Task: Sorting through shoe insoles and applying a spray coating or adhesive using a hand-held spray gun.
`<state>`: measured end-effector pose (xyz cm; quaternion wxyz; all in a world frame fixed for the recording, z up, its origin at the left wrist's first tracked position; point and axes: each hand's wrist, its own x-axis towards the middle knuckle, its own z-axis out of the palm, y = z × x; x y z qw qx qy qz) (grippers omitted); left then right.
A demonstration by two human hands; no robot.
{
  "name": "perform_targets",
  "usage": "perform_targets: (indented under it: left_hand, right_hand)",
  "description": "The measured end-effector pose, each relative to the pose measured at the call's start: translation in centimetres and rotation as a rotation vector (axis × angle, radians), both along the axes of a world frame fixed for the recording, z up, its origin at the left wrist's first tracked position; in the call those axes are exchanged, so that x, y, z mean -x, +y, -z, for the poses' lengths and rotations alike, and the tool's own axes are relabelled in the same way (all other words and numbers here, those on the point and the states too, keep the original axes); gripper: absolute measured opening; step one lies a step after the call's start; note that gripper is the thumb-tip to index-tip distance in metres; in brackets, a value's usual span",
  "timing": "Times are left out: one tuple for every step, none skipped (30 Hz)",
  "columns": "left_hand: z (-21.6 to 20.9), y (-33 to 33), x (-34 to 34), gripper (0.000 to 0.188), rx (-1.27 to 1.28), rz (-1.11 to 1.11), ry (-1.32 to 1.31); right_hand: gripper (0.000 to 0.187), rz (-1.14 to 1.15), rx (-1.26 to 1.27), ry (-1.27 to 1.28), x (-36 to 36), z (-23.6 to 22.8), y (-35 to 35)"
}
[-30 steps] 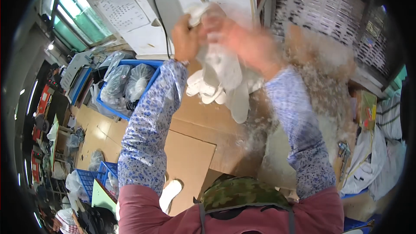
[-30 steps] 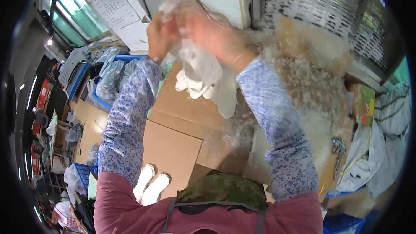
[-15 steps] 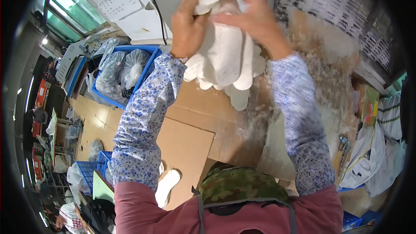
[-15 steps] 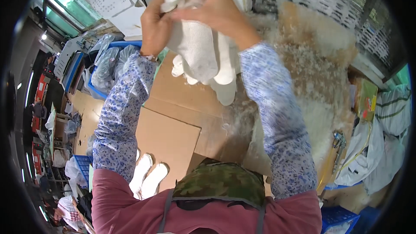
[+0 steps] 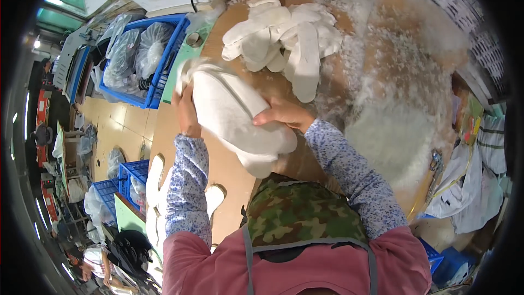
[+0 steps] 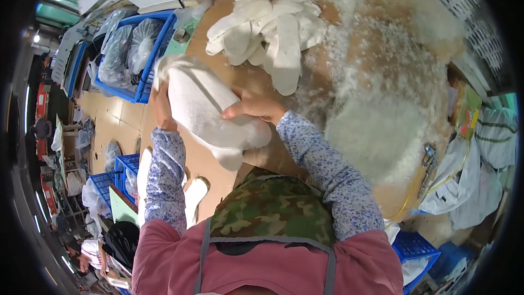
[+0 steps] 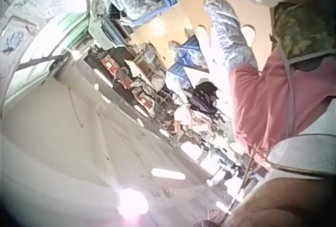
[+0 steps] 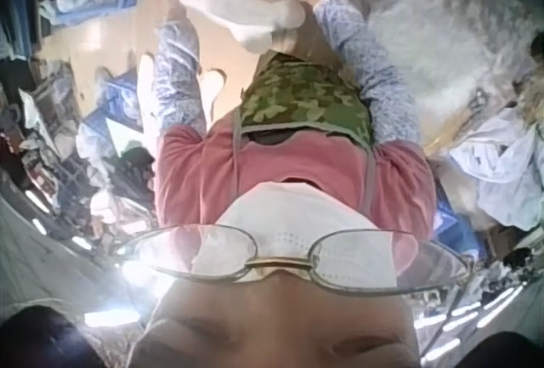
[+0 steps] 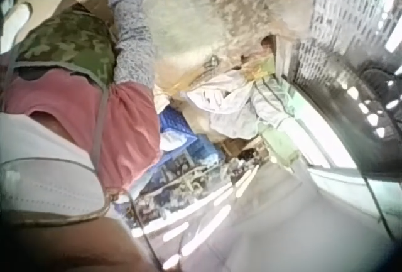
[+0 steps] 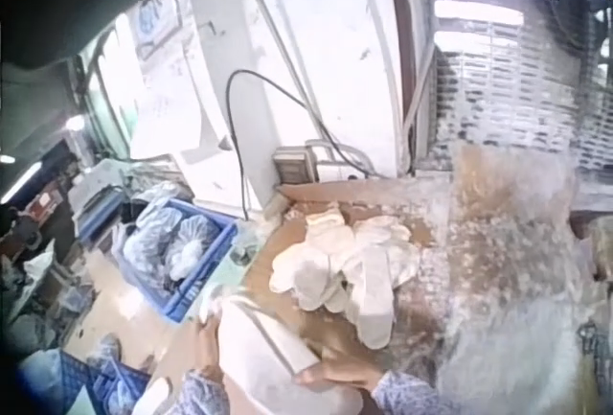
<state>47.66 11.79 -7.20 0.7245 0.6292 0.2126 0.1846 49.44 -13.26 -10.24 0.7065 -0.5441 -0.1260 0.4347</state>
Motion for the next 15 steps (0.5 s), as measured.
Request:
perform_targets:
  left_hand:
    - [3.3, 1.7, 0.2, 0.032, -0.005, -0.034, -0.022]
    - [6.3, 3.6, 0.6, 0.032, 0.000, -0.025, -0.014]
    - [8.9, 6.1, 1.5, 0.032, -0.104, -0.019, 0.083]
    - [10.9, 7.4, 2.1, 0.033, -0.199, 0.000, 0.183]
    - [12.3, 7.6, 2.3, 0.036, -0.272, 0.022, 0.237]
    - [13.2, 9.6, 3.3, 0.041, -0.307, 0.052, 0.345]
    - [13.6, 10.8, 3.9, 0.046, -0.336, 0.086, 0.451]
    - [14.4, 11.5, 4.6, 0.046, -0.326, 0.076, 0.464]
    - [14.8, 11.2, 4.5, 0.050, -0.280, 0.079, 0.349]
    - [14.9, 10.9, 4.5, 0.053, -0.238, 0.077, 0.237]
    - [14.6, 10.2, 4.3, 0.053, -0.229, 0.075, 0.240]
    - [14.3, 9.2, 3.7, 0.058, -0.343, 0.063, 0.202]
    - [14.0, 8.6, 3.3, 0.064, -0.463, 0.045, 0.166]
    - [14.0, 9.3, 3.3, 0.064, -0.674, -0.005, 0.196]
    - [14.1, 10.1, 3.4, 0.065, -0.885, -0.055, 0.233]
  right_hand:
    - [0.075, 0.031, 0.041, -0.120, 0.1, 3.4, 0.4]
    - [0.069, 0.056, 0.083, -0.236, 0.2, 5.9, 0.7]
    - [0.069, 0.050, 0.082, -0.225, 0.6, 7.3, 1.0]
    - [0.061, -0.089, 0.322, -0.445, 0.9, 8.6, 0.3]
    - [0.052, -0.234, 0.571, -0.656, 1.1, 9.6, -0.9]
    - [0.035, -0.243, 0.616, -0.724, 1.4, 9.4, -1.3]
    - [0.035, -0.258, 0.621, -0.715, 1.0, 8.4, -1.8]
    - [0.033, -0.180, 0.607, -0.818, 0.2, 7.3, -2.1]
    - [0.031, -0.092, 0.606, -0.919, -0.9, 6.2, -3.1]
    - [0.030, -0.052, 0.621, -1.129, -2.6, 5.3, -4.0]
    - [0.029, -0.009, 0.628, -1.346, -4.3, 4.6, -5.1]
    - [0.025, 0.021, 0.680, -1.487, -5.7, 4.6, -5.9]
    - [0.023, 0.054, 0.721, -1.631, -6.9, 4.8, -6.5]
    - [0.021, 0.031, 0.760, -1.759, -8.0, 4.9, -6.5]
    - [0.020, 0.011, 0.795, -1.889, -8.8, 5.1, -6.3]
